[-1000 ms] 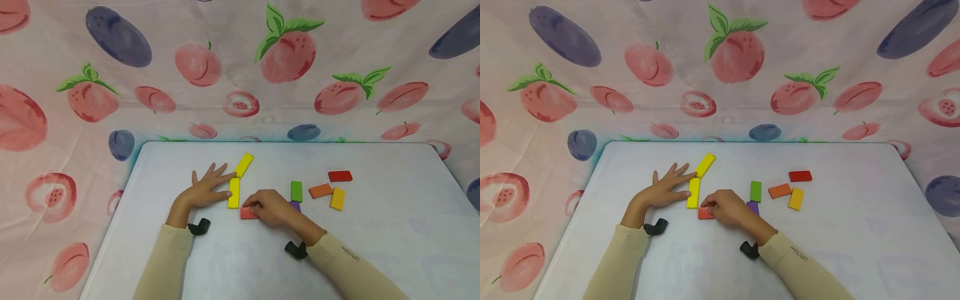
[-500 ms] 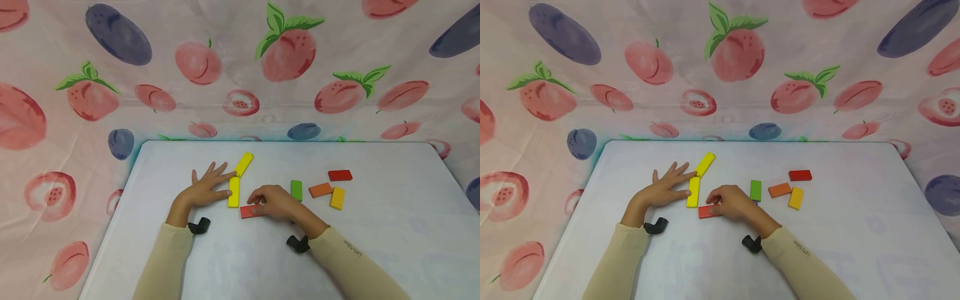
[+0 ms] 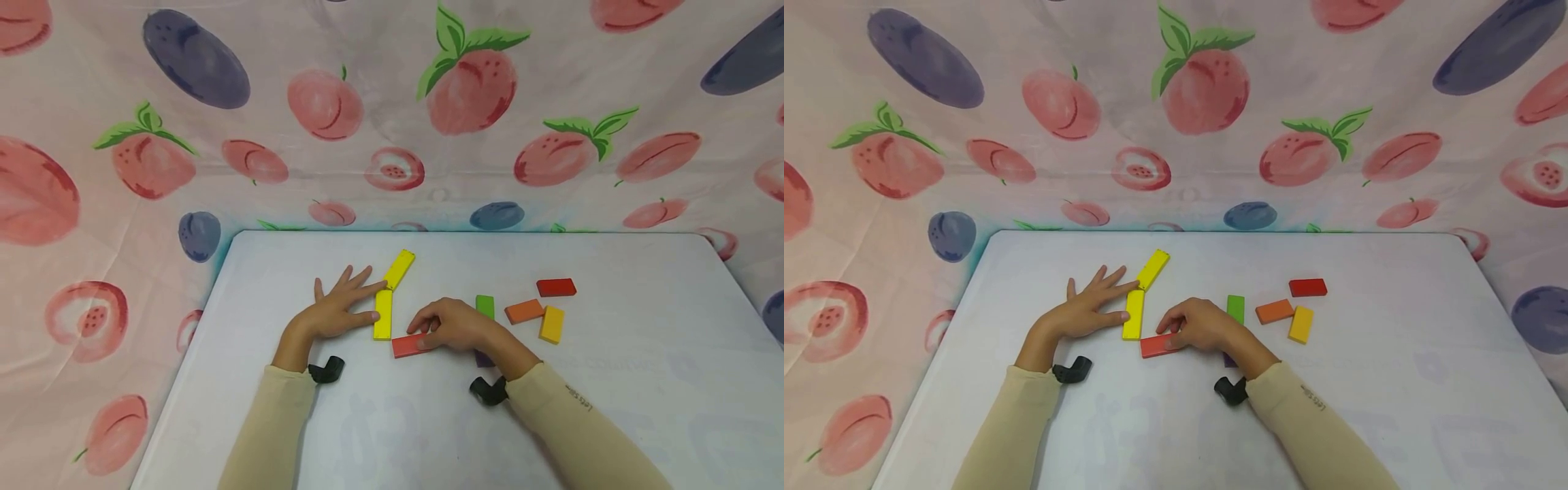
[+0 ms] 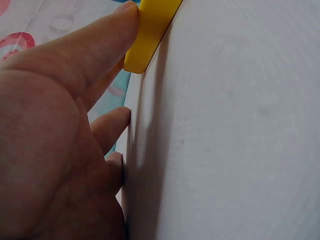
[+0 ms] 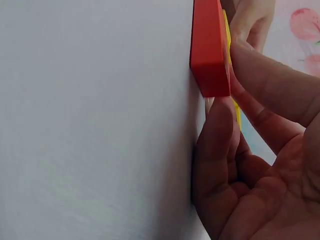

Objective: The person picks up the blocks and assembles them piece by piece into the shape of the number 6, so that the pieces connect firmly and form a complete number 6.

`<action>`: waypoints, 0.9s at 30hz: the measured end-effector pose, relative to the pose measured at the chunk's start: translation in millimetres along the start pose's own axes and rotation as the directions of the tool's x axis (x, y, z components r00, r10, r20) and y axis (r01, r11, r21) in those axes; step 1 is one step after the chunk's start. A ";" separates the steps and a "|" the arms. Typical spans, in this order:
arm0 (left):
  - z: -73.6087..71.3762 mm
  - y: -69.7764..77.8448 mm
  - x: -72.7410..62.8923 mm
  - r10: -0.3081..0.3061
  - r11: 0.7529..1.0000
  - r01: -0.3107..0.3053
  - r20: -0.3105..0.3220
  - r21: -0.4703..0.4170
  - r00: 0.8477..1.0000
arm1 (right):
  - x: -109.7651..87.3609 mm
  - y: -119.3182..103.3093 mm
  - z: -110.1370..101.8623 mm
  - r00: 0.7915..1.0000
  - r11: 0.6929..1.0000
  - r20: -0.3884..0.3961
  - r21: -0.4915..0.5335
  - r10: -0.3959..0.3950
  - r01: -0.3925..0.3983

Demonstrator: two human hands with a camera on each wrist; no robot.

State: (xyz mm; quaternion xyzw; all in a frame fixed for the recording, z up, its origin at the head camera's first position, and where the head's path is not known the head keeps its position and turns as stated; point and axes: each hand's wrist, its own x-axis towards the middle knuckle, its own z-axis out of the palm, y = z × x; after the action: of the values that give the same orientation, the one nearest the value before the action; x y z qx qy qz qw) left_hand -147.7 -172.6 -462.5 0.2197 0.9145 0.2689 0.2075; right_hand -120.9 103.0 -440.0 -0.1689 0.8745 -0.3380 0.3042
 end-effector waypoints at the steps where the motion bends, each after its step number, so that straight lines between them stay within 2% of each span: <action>1: 0.1 0.2 0.2 0.001 1.000 -0.001 0.000 0.001 1.000 | 0.7 1.0 -0.9 1.000 1.000 0.003 0.006 0.005 -0.005; 12: -1.1 2.0 0.3 0.000 1.000 0.000 0.008 -0.002 1.000 | 4.8 5.3 -5.1 1.000 1.000 0.025 -0.001 0.011 -0.011; 22: -0.1 1.1 1.4 -0.017 1.000 0.017 0.006 0.004 1.000 | 6.0 9.9 -8.2 0.999 0.999 0.041 0.034 -0.015 0.014; 27: -0.3 1.8 1.5 -0.014 1.000 0.014 0.004 -0.001 1.000 | 6.5 15.2 -10.6 0.998 0.995 0.058 0.092 -0.031 0.026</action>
State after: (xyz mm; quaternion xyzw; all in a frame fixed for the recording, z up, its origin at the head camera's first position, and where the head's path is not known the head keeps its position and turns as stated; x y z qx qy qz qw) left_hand -148.5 -170.6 -461.5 0.2137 0.9156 0.2674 0.2112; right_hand -134.0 115.8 -447.0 -0.1773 0.8462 -0.3765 0.3328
